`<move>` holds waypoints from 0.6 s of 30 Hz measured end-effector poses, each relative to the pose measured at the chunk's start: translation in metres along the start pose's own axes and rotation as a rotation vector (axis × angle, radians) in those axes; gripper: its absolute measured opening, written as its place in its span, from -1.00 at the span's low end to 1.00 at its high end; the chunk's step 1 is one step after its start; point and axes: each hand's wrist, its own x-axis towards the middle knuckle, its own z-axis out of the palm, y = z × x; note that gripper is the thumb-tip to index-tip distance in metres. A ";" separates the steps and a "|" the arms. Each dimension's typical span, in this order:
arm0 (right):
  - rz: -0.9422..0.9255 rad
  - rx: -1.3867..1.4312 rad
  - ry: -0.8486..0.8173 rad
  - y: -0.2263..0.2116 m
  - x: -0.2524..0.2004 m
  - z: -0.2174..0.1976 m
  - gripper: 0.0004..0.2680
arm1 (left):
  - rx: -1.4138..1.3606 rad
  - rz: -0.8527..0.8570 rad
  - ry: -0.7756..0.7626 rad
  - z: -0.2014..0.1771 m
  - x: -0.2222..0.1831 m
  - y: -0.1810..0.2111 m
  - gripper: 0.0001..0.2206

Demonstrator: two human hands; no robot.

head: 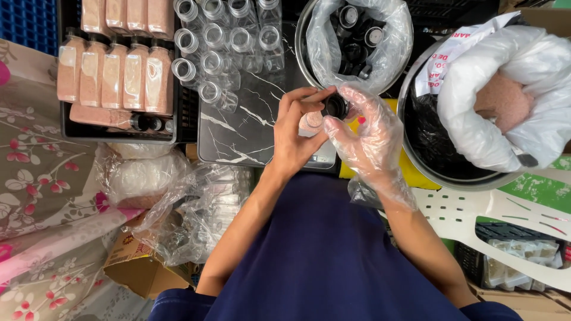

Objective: The person scoops pink powder from a large bag into a funnel to fill small bottles, weighs the bottles on a digital scale, and secures the caps by hand.

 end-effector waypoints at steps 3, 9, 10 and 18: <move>-0.052 -0.046 0.004 0.013 -0.003 0.008 -0.62 | 0.038 -0.029 -0.107 -0.011 -0.008 -0.013 -0.48; -0.084 -0.168 -0.041 0.036 -0.016 0.022 -0.53 | -0.032 -0.296 -0.285 -0.046 -0.027 -0.020 -0.02; -0.088 -0.217 -0.061 0.038 -0.016 0.023 -0.52 | -0.044 -0.334 -0.287 -0.051 -0.030 -0.025 0.02; 0.041 -0.049 -0.059 0.018 -0.016 -0.025 -0.40 | -0.043 -0.451 -0.128 -0.081 -0.028 -0.028 -0.12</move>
